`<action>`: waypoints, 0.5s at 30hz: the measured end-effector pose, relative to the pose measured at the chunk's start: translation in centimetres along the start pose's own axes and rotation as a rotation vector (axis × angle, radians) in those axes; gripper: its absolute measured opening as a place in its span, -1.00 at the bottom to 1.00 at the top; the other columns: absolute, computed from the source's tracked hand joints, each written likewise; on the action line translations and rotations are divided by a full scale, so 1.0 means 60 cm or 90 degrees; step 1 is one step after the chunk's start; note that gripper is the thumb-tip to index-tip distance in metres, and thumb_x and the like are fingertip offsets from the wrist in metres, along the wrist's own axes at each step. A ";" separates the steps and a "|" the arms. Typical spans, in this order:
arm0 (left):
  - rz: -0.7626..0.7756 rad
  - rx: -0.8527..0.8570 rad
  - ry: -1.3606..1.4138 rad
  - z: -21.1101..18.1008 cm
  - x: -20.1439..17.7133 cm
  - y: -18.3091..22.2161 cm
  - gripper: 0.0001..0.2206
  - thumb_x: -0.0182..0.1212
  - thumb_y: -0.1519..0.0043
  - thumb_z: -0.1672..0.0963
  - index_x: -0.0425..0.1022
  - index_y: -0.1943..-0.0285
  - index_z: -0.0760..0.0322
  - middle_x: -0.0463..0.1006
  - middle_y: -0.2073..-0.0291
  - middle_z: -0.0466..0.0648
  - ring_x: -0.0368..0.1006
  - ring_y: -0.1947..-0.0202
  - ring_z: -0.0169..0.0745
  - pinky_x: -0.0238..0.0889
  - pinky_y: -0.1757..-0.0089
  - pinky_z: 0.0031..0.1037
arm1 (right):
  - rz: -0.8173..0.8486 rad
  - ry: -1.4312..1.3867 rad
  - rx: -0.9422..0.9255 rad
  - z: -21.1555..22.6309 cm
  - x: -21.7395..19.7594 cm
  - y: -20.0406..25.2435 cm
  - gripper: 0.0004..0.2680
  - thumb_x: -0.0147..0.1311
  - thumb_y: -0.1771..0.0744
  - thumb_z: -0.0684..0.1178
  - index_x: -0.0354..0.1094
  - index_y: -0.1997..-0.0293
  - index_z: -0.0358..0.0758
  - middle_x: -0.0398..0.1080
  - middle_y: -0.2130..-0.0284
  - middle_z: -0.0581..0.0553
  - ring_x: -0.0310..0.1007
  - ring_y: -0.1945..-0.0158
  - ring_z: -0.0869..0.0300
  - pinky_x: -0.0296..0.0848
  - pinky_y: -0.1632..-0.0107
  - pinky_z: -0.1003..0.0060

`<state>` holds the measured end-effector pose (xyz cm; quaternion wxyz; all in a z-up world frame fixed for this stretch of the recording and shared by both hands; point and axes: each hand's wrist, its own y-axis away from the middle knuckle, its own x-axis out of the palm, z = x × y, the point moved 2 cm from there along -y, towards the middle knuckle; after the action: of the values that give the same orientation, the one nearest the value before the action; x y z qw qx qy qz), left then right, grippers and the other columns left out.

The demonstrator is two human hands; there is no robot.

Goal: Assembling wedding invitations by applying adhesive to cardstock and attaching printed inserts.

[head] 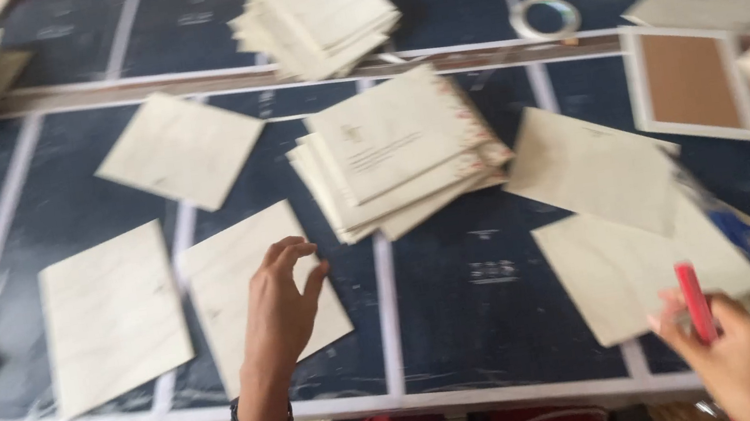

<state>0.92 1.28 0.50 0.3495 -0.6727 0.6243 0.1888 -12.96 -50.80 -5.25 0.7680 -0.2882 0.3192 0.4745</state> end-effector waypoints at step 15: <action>0.318 -0.167 -0.398 0.205 -0.080 -0.107 0.43 0.77 0.51 -0.23 -0.13 -0.58 0.02 -0.12 -0.48 0.19 -0.03 -0.40 0.38 0.15 -0.14 0.27 | -0.081 0.089 -0.191 0.127 0.056 0.100 -0.75 0.35 -0.24 0.07 0.59 0.01 0.01 0.56 0.07 0.12 0.54 0.14 0.28 0.43 0.03 0.35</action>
<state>8.68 13.20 -3.07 0.3771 -0.4498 0.6027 0.5407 -15.62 -40.99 -3.85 0.7205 -0.4516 0.2789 0.4462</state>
